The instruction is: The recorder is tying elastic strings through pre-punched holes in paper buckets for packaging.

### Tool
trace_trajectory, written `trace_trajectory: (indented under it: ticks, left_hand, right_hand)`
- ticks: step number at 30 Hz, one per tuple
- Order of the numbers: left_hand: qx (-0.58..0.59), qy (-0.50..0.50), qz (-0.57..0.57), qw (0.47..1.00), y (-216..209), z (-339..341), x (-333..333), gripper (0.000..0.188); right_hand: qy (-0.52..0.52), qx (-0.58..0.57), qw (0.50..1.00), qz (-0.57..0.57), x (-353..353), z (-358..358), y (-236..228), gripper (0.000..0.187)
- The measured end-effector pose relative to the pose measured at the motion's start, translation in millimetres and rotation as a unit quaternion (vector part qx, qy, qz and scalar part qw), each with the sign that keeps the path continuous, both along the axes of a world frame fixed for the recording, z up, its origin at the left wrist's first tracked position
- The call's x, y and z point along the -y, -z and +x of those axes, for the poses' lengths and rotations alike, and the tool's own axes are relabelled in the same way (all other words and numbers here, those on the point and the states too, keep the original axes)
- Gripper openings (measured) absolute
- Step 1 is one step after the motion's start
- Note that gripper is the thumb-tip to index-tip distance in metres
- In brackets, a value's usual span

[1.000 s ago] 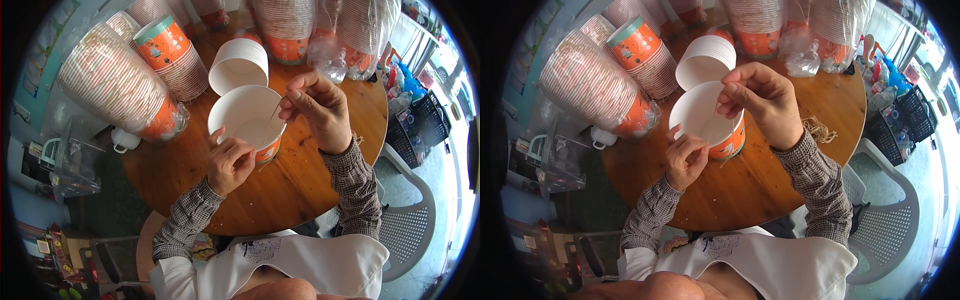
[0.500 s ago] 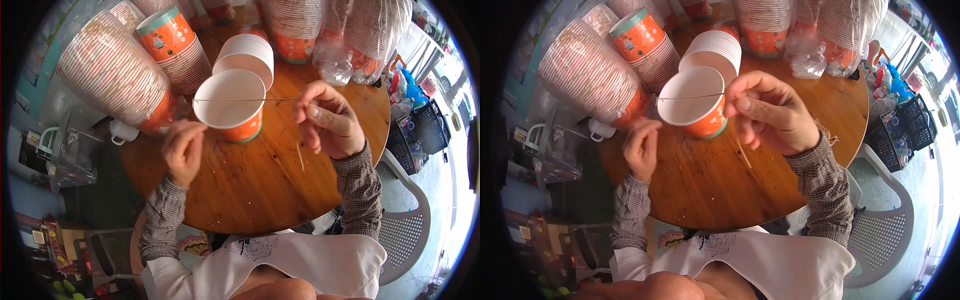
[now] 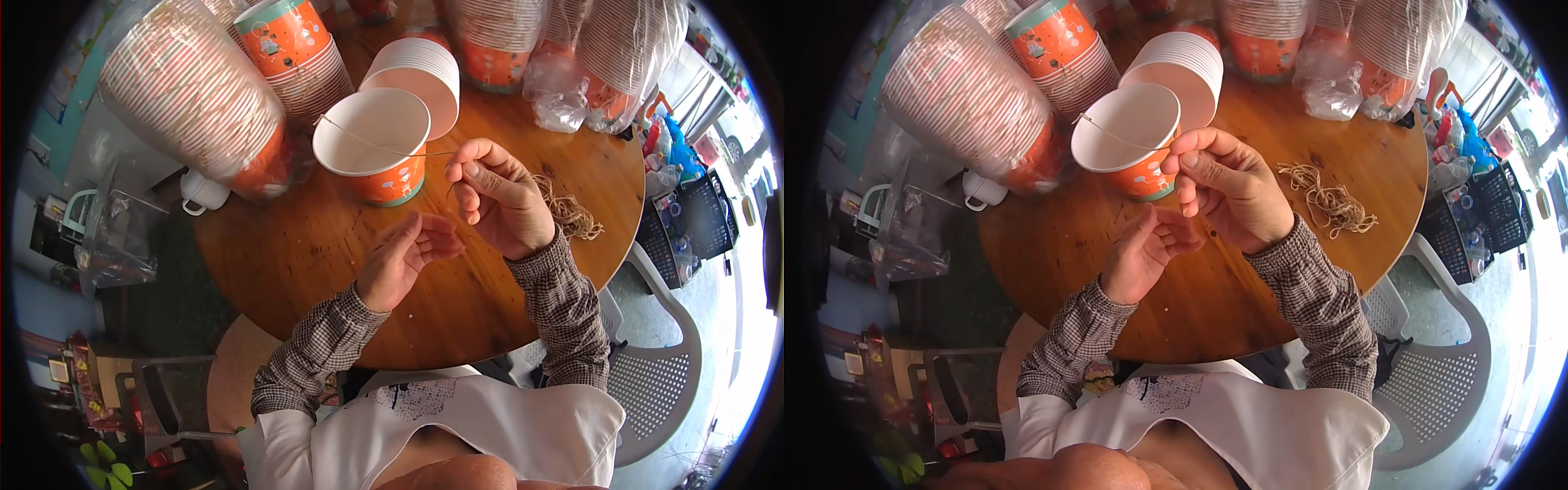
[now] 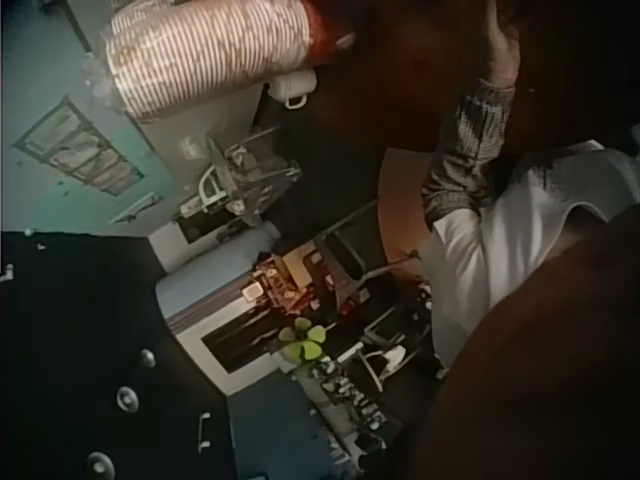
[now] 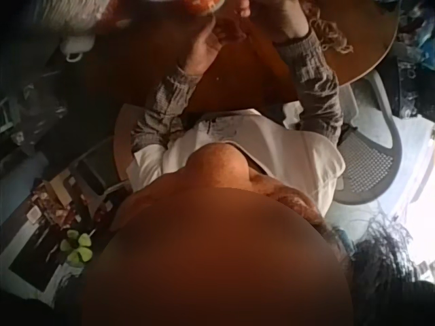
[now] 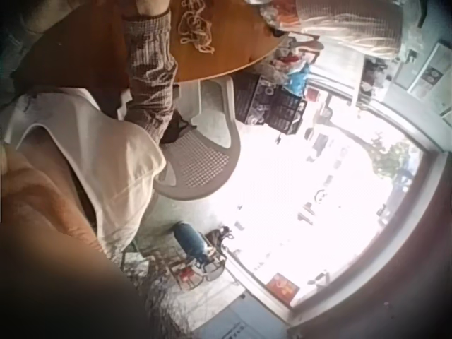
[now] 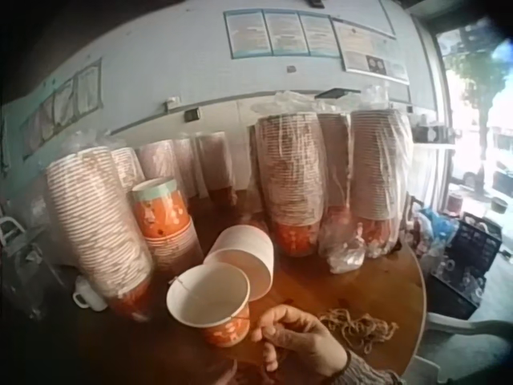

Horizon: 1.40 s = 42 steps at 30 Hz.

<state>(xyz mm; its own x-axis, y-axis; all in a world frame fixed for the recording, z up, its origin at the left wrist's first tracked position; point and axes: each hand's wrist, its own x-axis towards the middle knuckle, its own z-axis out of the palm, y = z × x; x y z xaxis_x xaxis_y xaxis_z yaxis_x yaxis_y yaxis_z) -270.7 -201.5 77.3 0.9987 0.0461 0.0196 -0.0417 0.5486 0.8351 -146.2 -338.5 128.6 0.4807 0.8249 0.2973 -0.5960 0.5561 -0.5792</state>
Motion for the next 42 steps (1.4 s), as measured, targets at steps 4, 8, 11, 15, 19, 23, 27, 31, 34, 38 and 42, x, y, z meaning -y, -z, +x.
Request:
trace_trajectory:
  ticks: [4,8,11,15,19,23,27,31,34,38,42]
  left_hand:
    - [-0.055,-0.047,-0.003,0.997,13,3,2,0.052]
    - [-0.072,0.017,-0.062,0.995,2,8,6,0.05]
    - [-0.039,0.008,-0.057,0.998,2,11,9,0.043]
    - [-0.028,-0.013,-0.042,0.999,3,10,11,0.036]
    - [0.002,-0.038,-0.006,0.999,-6,5,9,0.032]
    - [-0.029,-0.069,0.1,0.992,-16,-2,6,0.038]
    - [0.004,-0.113,0.412,0.904,-30,-3,-13,0.036]
    - [0.114,-0.156,0.547,0.814,-43,-5,-16,0.027]
    - [0.149,-0.22,0.594,0.759,-43,-2,-24,0.018]
    - [0.119,-0.205,0.63,0.74,-46,-9,-32,0.02]
    - [0.042,-0.19,0.533,0.823,-33,-12,-33,0.026]
  right_hand:
    - [-0.006,0.005,1.0,0.008,4,-4,-3,0.016]
    - [-0.032,-0.009,0.999,0.02,6,-7,-4,0.016]
    - [-0.037,-0.023,0.999,0.022,7,-6,-3,0.016]
    - [-0.021,-0.038,0.999,0.01,12,-4,1,0.016]
    - [0.003,-0.051,0.999,0.005,21,2,11,0.015]
    - [0.031,-0.062,0.997,-0.025,27,11,27,0.015]
    - [0.183,0.201,0.924,-0.271,27,3,29,0.02]
    - [0.147,0.269,0.911,-0.274,14,-16,18,0.025]
    - [0.021,0.202,0.952,-0.229,-1,-26,19,0.032]
    - [0.006,0.224,0.941,-0.253,-9,-28,28,0.023]
    - [0.135,0.321,0.889,-0.296,-15,-32,46,0.013]
